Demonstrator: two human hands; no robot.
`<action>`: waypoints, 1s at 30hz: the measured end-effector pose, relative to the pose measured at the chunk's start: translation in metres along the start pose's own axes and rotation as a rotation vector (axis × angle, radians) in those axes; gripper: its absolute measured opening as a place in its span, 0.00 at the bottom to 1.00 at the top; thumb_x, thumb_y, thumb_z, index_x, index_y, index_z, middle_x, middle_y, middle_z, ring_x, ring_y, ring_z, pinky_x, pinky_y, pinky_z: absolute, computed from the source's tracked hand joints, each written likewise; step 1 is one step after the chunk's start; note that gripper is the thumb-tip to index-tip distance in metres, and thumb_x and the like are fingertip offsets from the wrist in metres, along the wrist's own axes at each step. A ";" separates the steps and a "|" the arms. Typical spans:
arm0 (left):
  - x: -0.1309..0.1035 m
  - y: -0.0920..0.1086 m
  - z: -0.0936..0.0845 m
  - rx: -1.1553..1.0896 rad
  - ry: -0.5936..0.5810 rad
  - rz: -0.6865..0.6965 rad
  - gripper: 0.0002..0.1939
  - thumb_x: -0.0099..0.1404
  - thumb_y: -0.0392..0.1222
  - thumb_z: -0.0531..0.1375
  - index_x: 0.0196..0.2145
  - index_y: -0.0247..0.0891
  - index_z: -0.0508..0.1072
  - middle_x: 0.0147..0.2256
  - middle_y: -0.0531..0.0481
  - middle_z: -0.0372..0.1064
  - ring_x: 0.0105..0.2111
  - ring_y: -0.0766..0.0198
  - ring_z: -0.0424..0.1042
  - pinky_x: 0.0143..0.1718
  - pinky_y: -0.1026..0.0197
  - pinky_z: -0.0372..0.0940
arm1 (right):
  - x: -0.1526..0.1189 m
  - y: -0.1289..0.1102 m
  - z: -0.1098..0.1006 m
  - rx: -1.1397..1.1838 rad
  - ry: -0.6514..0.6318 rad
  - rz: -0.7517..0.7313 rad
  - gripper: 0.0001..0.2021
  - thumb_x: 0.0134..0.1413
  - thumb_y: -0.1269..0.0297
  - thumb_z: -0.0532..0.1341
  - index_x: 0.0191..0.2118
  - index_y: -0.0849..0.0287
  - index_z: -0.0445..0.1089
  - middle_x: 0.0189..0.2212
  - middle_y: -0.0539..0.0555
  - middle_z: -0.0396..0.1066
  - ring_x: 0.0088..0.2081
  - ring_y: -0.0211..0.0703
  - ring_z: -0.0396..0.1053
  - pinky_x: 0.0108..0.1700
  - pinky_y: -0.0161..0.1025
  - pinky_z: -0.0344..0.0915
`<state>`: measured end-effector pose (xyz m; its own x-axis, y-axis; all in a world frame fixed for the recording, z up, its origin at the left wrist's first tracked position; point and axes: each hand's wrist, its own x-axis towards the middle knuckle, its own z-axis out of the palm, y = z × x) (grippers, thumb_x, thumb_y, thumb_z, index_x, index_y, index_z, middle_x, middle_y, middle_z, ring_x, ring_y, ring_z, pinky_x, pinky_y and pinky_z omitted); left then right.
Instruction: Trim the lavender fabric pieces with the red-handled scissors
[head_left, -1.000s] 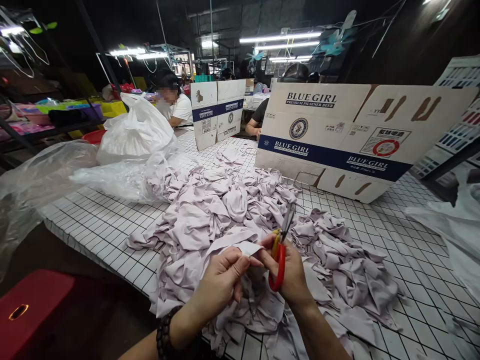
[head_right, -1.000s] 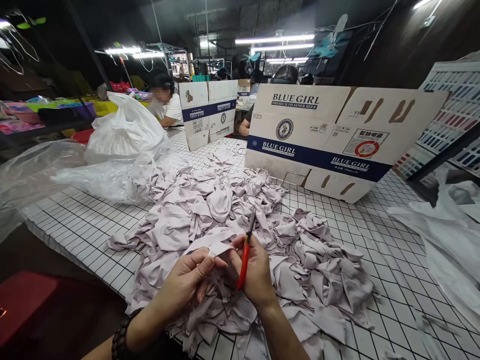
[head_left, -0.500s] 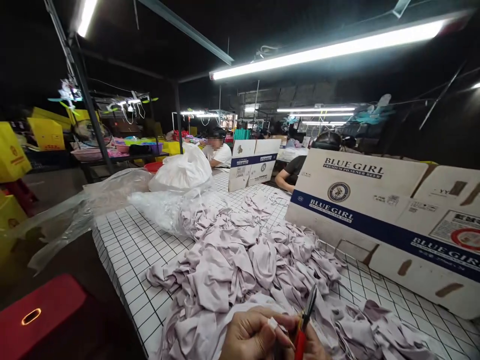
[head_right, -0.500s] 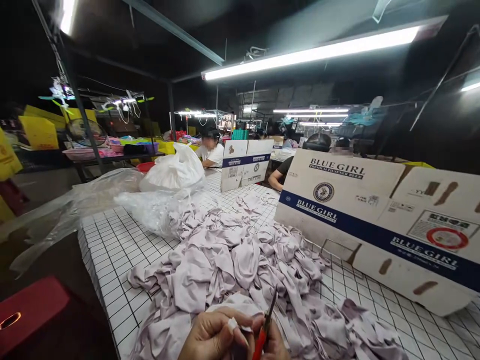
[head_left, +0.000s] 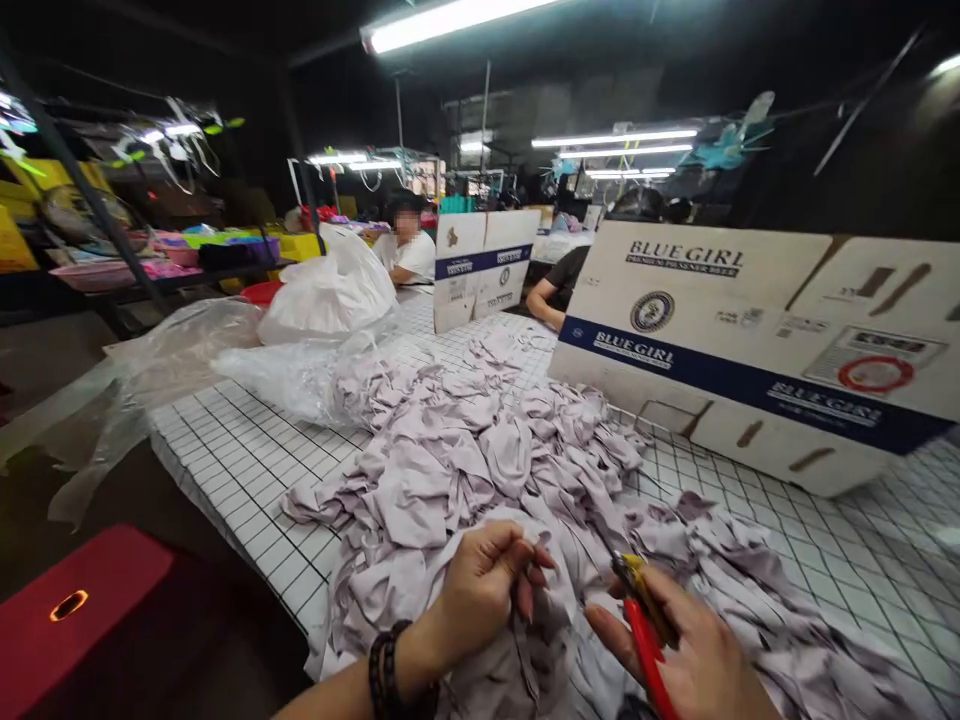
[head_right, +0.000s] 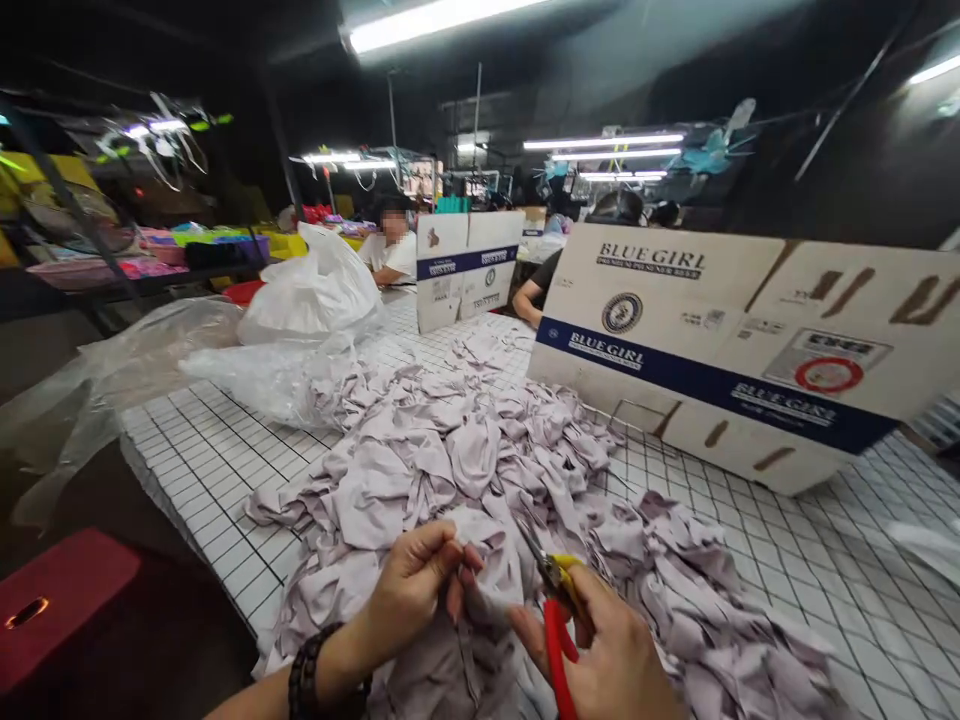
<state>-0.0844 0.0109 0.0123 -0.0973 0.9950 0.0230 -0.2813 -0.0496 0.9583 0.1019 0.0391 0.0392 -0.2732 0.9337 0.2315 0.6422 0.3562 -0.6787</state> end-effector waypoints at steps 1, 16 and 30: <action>-0.001 0.001 -0.001 0.025 -0.013 0.004 0.30 0.56 0.67 0.59 0.28 0.31 0.74 0.19 0.53 0.64 0.13 0.75 0.60 0.17 0.70 0.54 | 0.000 -0.005 -0.007 -0.051 -0.063 -0.044 0.16 0.47 0.46 0.63 0.26 0.53 0.67 0.22 0.49 0.71 0.23 0.43 0.68 0.27 0.36 0.65; -0.008 -0.002 -0.002 0.100 -0.095 0.011 0.24 0.63 0.61 0.57 0.24 0.35 0.68 0.17 0.56 0.59 0.14 0.73 0.58 0.17 0.68 0.55 | -0.007 -0.026 -0.008 -0.240 -0.354 -0.031 0.17 0.50 0.47 0.62 0.29 0.55 0.61 0.29 0.50 0.68 0.28 0.43 0.65 0.30 0.38 0.62; -0.013 0.003 -0.002 0.004 -0.127 -0.045 0.24 0.58 0.61 0.61 0.23 0.36 0.65 0.18 0.56 0.61 0.13 0.74 0.58 0.16 0.68 0.57 | -0.012 -0.032 -0.006 -0.252 -0.301 -0.050 0.17 0.49 0.48 0.64 0.30 0.54 0.61 0.30 0.51 0.67 0.31 0.46 0.66 0.32 0.41 0.62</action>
<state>-0.0854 -0.0024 0.0143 0.0372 0.9992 0.0155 -0.2786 -0.0046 0.9604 0.0890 0.0169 0.0625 -0.4819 0.8760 0.0200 0.7686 0.4335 -0.4704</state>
